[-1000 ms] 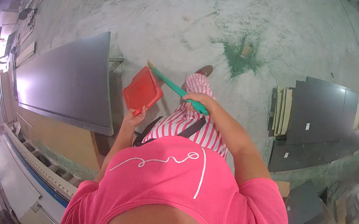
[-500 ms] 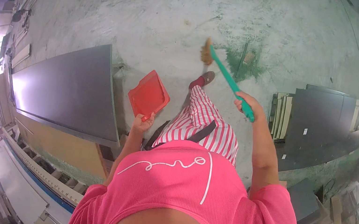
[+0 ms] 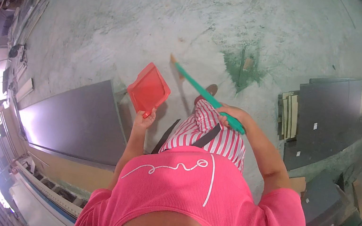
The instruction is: Sweeping sawdust and wood debris on a workshop floor using a broom and a dustpan.
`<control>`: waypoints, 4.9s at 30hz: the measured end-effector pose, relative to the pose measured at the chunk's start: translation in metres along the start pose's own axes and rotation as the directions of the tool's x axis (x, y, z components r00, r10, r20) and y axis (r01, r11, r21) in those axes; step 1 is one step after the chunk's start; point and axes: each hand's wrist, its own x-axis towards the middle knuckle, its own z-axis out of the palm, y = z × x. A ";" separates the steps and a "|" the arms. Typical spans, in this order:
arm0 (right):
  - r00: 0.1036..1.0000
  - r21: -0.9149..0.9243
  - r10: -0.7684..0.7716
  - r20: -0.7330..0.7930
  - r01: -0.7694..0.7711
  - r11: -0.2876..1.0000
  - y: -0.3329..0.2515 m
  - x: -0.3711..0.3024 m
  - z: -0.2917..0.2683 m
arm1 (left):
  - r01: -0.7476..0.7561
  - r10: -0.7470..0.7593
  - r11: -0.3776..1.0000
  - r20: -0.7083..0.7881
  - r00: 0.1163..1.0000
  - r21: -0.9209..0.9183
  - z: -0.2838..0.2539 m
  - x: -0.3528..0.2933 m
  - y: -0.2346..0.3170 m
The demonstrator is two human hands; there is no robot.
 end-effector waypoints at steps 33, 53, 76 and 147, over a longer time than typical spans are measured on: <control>0.932 0.492 -0.358 0.054 0.287 0.822 -0.171 0.044 0.077 | 0.067 -0.038 0.980 -0.156 0.987 0.186 0.226 0.101 0.152; 0.857 0.907 -0.512 -0.055 0.258 0.334 -0.109 0.061 0.018 | 0.047 -0.012 0.658 -0.052 0.999 0.752 0.400 0.136 0.153; 0.615 0.418 0.163 -0.772 0.683 -0.598 0.286 0.035 -0.080 | 0.222 -0.202 0.354 -0.157 0.967 0.909 0.389 0.060 0.026; 0.442 0.160 -0.363 -0.820 0.786 0.597 0.126 -0.076 -0.090 | 0.105 -0.065 0.376 -0.086 0.994 0.921 0.323 0.010 -0.047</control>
